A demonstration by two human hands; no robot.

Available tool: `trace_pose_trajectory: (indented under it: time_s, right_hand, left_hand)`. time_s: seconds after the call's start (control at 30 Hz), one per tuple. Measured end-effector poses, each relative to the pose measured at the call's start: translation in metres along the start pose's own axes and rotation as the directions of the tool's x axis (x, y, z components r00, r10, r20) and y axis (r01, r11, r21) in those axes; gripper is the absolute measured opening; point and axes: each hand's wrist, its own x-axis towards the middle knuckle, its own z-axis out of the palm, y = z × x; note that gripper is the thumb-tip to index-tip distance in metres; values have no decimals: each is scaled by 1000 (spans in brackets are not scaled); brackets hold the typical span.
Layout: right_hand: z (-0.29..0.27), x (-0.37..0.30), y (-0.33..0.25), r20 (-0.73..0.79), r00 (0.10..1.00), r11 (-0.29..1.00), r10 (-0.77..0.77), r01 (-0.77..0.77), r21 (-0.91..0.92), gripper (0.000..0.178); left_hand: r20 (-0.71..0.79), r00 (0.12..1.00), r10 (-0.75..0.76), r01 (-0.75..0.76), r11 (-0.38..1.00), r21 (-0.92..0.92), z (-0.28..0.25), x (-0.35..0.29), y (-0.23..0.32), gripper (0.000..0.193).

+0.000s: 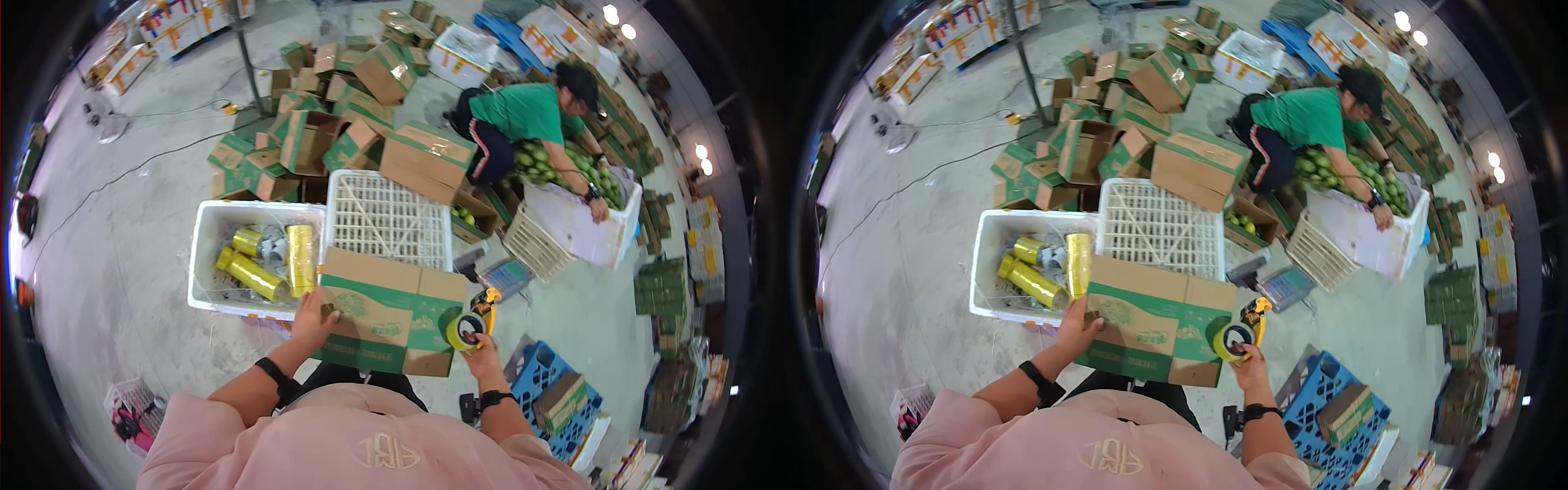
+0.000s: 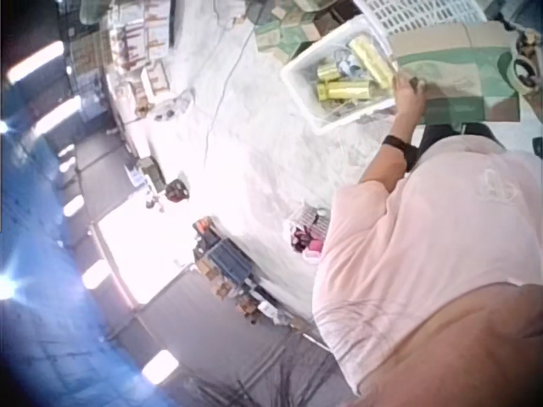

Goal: The recorder assembles cardboard boxes using a tape dispenser and fills them with produce in a warehouse setting.

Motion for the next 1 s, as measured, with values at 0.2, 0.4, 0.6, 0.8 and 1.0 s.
trace_pose_trajectory:
  time_s: [0.2, 0.4, 0.6, 0.8, 1.0]
  right_hand:
    - [-9, -5, 1, 1, 1000, 973, -31, 30, 230, 26]
    - [-35, -27, -53, 7, 986, 975, -166, 163, 151, 22]
    - [58, -159, -63, 575, 787, 584, -224, 580, -567, 56]
    - [101, -171, -82, 701, 710, 123, -60, 703, -701, 74]
    - [122, -142, -130, 681, 717, -223, -148, 647, -730, 67]
  left_hand:
    - [443, 864, -241, 504, 443, -741, -34, 38, 10, 54]
    - [596, 802, -45, 527, 525, -668, -101, 53, 60, 29]
    - [121, 987, -111, 153, 359, -921, -102, 42, 150, 46]
    - [28, 998, -54, 57, 662, -747, -86, 46, 157, 59]
    - [16, 998, 62, -30, 676, -737, -84, 41, 148, 55]
